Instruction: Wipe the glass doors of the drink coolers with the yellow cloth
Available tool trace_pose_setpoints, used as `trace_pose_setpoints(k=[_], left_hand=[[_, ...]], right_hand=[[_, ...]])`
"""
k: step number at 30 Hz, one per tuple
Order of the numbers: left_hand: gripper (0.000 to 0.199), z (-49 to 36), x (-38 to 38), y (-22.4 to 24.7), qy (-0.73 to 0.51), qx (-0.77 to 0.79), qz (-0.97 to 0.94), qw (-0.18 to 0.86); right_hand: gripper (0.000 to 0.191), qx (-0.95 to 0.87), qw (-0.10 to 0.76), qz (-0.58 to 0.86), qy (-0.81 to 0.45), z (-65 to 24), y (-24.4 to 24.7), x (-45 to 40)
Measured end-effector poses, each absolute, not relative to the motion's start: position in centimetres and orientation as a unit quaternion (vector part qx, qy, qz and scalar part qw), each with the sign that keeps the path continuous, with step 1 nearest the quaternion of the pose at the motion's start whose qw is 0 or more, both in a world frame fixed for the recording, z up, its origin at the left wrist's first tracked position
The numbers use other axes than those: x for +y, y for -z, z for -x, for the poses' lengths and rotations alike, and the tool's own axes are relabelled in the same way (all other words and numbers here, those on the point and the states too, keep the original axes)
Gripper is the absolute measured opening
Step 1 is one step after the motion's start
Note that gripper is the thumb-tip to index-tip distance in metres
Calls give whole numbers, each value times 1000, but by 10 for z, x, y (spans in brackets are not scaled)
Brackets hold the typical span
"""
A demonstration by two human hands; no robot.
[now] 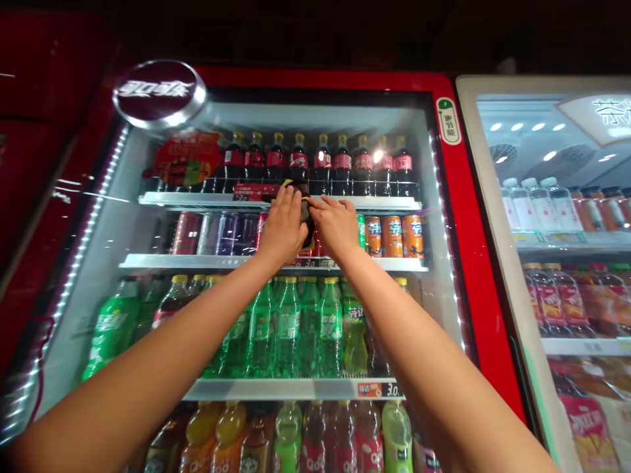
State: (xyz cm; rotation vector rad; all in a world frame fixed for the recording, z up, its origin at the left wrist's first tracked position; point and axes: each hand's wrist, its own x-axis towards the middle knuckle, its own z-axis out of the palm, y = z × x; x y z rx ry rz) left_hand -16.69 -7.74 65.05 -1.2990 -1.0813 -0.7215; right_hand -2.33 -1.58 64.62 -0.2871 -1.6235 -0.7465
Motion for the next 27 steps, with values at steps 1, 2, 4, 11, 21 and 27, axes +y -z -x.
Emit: trace_pose_setpoints(k=[1,2,4,11,21,27], left_hand=[[69,155,-72,-652,308,-466,567,605],[68,145,-67,-651,300,-461,576,605],[68,131,-62,-638,275,-450,594,608],[77,155,-69,-612,234,-417,625,617],[75,95,-31,-653,263,-380,673,578],[78,125,-45,-611,233,-365,681,591]], right_hand=[[37,-702,622,135,320,14,-645,-11],[37,-696,626,144,319,5,-640,-5],[36,-684,634,155,326,-8,-623,4],[37,-688,621,168,336,-4,-599,-2],[35,-625,657,235,350,-45,-616,20],[38,-635,651,216,356,-26,-578,10]])
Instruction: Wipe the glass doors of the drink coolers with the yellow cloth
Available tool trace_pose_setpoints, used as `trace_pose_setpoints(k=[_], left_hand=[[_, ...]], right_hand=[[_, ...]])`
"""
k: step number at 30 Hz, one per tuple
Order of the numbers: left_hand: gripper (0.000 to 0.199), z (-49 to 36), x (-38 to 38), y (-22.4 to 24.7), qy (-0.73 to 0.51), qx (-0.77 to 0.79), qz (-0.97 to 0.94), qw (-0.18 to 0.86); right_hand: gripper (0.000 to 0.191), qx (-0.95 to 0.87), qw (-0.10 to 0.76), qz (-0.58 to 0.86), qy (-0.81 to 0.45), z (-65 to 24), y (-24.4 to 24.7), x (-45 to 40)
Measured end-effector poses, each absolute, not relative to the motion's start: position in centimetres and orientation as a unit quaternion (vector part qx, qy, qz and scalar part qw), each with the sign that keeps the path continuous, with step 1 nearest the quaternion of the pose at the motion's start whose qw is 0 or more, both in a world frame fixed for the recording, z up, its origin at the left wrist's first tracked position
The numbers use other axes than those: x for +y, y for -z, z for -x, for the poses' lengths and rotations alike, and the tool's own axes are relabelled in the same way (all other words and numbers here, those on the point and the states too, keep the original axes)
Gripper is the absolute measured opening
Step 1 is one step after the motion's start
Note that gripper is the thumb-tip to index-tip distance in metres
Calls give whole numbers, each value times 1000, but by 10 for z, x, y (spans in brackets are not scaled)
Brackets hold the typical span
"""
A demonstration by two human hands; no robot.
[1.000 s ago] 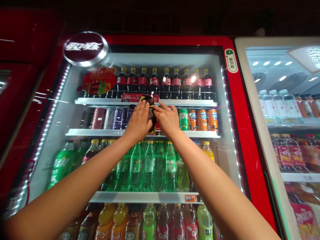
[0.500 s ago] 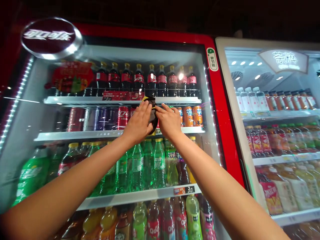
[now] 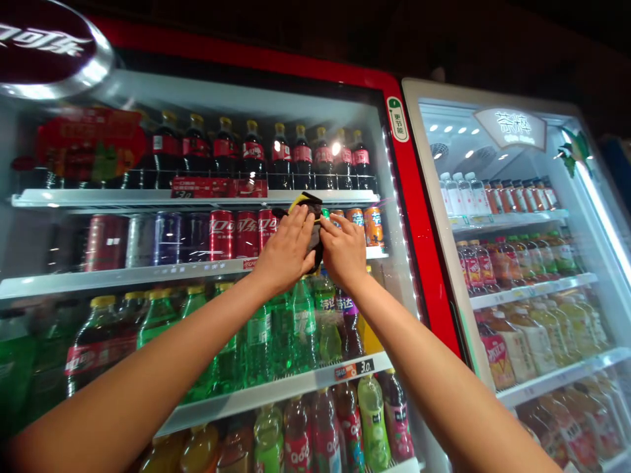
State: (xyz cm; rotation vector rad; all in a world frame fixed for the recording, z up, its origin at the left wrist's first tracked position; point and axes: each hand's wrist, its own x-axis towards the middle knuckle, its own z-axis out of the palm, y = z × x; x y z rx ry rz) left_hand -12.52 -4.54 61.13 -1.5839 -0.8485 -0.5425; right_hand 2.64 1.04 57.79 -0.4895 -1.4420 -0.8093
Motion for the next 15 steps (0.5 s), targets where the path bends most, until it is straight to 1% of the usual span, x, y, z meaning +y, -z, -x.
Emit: trace_pose_setpoints(k=[2,4,7,9,12,15], left_hand=[[79,133,-48,-618,235,-363,676,596],[79,130,-45,-633,248,-368,667,598],[77,108,-30,-660,286,-383,646,595],[77,84,-16,-670,311,-384,638,590],[77,48,5,-666,316,-378,645,584],[76,28,14,-641,282,-378,663,581]], right_hand=[[39,-641,640,226,357,-23,-586,9],[39,-648,626,239,362,-27,-603,10],[38,-658,609,240,374,-49,-632,20],[37,-659,605,238,379,-70,-643,29],[36,-655,608,250,374,-102,-636,45],[37,-647,622,247,366,-119,-607,57]])
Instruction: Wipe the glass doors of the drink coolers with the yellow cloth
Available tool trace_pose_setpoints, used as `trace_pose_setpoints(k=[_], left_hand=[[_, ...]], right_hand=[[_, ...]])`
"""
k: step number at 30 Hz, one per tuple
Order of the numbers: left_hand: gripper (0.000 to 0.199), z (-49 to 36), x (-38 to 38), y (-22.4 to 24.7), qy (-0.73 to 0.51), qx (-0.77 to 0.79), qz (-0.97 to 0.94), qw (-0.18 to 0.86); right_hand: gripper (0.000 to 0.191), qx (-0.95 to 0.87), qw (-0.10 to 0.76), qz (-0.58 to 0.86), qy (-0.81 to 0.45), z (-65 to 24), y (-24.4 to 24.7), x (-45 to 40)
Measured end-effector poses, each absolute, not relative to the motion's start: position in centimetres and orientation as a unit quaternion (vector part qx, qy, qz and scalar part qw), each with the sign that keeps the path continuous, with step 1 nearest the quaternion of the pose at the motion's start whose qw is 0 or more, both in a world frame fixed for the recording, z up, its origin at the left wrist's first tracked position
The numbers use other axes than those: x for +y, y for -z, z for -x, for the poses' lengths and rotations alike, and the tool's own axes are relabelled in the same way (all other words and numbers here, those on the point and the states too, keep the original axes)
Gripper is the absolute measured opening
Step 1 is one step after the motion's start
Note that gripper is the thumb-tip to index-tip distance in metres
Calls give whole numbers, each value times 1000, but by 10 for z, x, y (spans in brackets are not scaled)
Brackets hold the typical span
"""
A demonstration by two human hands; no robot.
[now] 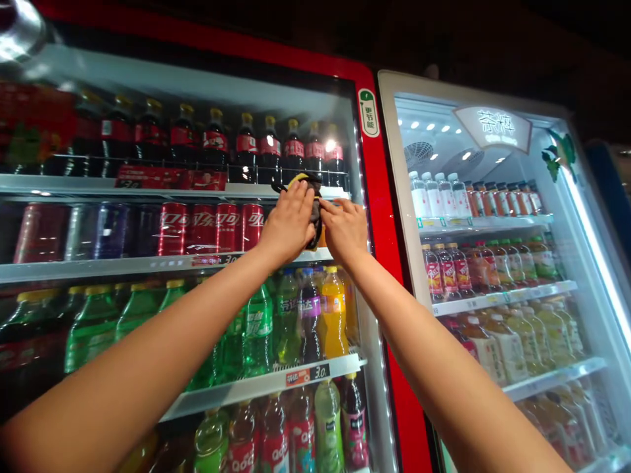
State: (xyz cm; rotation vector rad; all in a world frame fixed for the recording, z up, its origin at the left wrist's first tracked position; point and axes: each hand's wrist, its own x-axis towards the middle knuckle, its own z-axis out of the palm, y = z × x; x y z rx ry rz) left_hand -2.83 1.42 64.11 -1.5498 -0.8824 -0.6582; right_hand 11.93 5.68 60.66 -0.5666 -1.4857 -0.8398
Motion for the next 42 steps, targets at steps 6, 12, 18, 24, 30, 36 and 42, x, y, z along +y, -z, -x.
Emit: trace_pose_setpoints(k=[6,12,18,24,30,36,42], left_hand=[[80,47,2,-602,246,-378,657,604],[71,17,18,-650,266,-416,628,601],[70,-35,45,-639,264,-413,641,591],[73,-23,33,-596,214,-419,651,596],[68,-43,49,-639,256,-437,631,588],[66,-71,68,-662,301,-418,630,581],[66,-83,61,-612,263,-456,632,568]], right_hand=[[39,-659,611,193,393,-111,-573,62],[36,-683,580,197,398,-144,-622,74],[30,-669,589,218,398,-184,-604,91],[33,-668,589,199,410,-178,-567,94],[33,-674,547,196,455,-197,-623,103],[31,-680,520,201,477,-223,-650,106],[34,-700,534,212,425,-228,-596,103]])
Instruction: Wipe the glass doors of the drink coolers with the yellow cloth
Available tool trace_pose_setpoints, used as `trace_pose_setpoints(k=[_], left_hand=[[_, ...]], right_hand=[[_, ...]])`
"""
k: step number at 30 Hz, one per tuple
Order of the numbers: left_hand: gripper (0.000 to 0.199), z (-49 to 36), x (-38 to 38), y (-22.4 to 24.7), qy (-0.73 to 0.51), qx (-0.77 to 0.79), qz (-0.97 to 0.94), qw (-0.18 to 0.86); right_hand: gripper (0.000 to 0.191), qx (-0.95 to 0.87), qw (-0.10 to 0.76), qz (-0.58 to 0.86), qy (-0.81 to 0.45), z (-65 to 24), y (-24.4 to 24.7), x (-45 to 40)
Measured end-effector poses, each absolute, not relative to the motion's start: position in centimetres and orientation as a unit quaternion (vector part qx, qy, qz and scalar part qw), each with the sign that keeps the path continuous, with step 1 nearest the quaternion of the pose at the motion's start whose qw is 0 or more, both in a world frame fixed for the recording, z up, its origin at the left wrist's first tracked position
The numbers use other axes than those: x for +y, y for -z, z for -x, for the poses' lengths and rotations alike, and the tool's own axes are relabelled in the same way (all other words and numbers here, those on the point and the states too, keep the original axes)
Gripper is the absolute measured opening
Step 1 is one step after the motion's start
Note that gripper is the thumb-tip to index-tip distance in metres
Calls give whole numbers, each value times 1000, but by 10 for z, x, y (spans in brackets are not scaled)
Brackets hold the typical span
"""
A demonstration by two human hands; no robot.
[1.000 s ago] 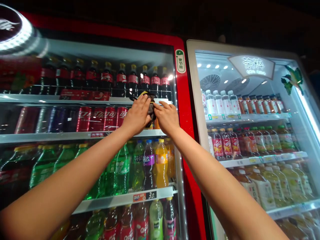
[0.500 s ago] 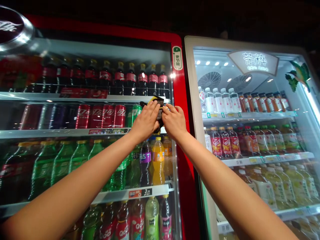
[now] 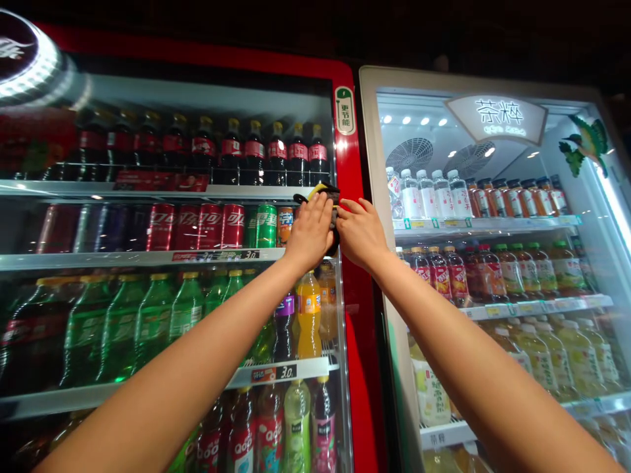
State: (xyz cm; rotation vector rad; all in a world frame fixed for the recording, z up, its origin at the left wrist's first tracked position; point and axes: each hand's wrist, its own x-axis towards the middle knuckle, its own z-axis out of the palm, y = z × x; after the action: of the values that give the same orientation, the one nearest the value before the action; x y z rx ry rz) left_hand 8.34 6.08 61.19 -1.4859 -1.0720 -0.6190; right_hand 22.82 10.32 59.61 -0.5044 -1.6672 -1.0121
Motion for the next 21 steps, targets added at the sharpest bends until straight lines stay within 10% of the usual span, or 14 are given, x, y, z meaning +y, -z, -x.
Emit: trace_pose_setpoints(k=[15,21], left_hand=[[67,-71,39,-611,502,-366,768,157],[57,-39,16,-620,428,-405,754,291]], right_hand=[[64,-714,649,159,209,-165,-537,81],[52,-673,612,269,316,-146,-579,89]])
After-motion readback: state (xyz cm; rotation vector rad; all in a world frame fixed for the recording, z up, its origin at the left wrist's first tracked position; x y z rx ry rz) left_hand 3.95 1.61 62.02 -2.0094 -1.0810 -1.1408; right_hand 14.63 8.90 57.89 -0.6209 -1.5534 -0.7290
